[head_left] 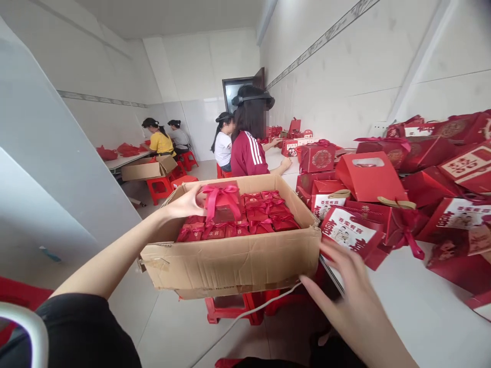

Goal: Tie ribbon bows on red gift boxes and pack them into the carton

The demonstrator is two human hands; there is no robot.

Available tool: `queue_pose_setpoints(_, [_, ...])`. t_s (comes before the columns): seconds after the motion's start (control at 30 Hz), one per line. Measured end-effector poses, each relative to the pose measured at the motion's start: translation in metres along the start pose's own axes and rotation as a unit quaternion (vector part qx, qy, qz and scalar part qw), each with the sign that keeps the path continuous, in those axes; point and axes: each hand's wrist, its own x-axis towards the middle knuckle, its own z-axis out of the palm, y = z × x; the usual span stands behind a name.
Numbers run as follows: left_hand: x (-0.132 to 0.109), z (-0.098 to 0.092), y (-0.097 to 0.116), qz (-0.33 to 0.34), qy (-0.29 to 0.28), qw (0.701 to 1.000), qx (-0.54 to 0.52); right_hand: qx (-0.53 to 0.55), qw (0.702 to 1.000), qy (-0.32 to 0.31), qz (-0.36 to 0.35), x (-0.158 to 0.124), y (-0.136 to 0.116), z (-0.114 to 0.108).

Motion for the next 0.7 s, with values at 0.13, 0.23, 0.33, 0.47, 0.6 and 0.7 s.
queue_pose_setpoints(0.13, [0.006, 0.004, 0.011, 0.063, -0.114, 0.991, 0.036, 0.113, 0.988, -0.099, -0.038, 0.088, -0.028, 0.055])
queue_pose_setpoints(0.23, [0.016, 0.009, 0.005, 0.109, -0.188, 0.976, 0.011, 0.149, 0.973, -0.173, -0.019, 0.114, -0.034, 0.082])
queue_pose_setpoints(0.33, [0.03, 0.011, -0.004, 0.135, -0.199, 0.971, -0.014, 0.124, 0.972, -0.2, 0.003, 0.122, -0.036, 0.096])
queue_pose_setpoints(0.47, [0.048, 0.011, -0.023, 0.148, -0.227, 0.962, -0.022, 0.101, 0.966, -0.237, 0.031, 0.131, -0.029, 0.105])
queue_pose_setpoints(0.6, [0.055, 0.026, -0.062, 0.152, -0.256, 0.954, 0.027, 0.091, 0.966, -0.234, 0.059, 0.141, -0.015, 0.107])
queue_pose_setpoints(0.7, [0.052, 0.059, -0.096, 0.163, -0.3, 0.928, 0.148, 0.083, 0.97, -0.217, 0.071, 0.144, -0.007, 0.105])
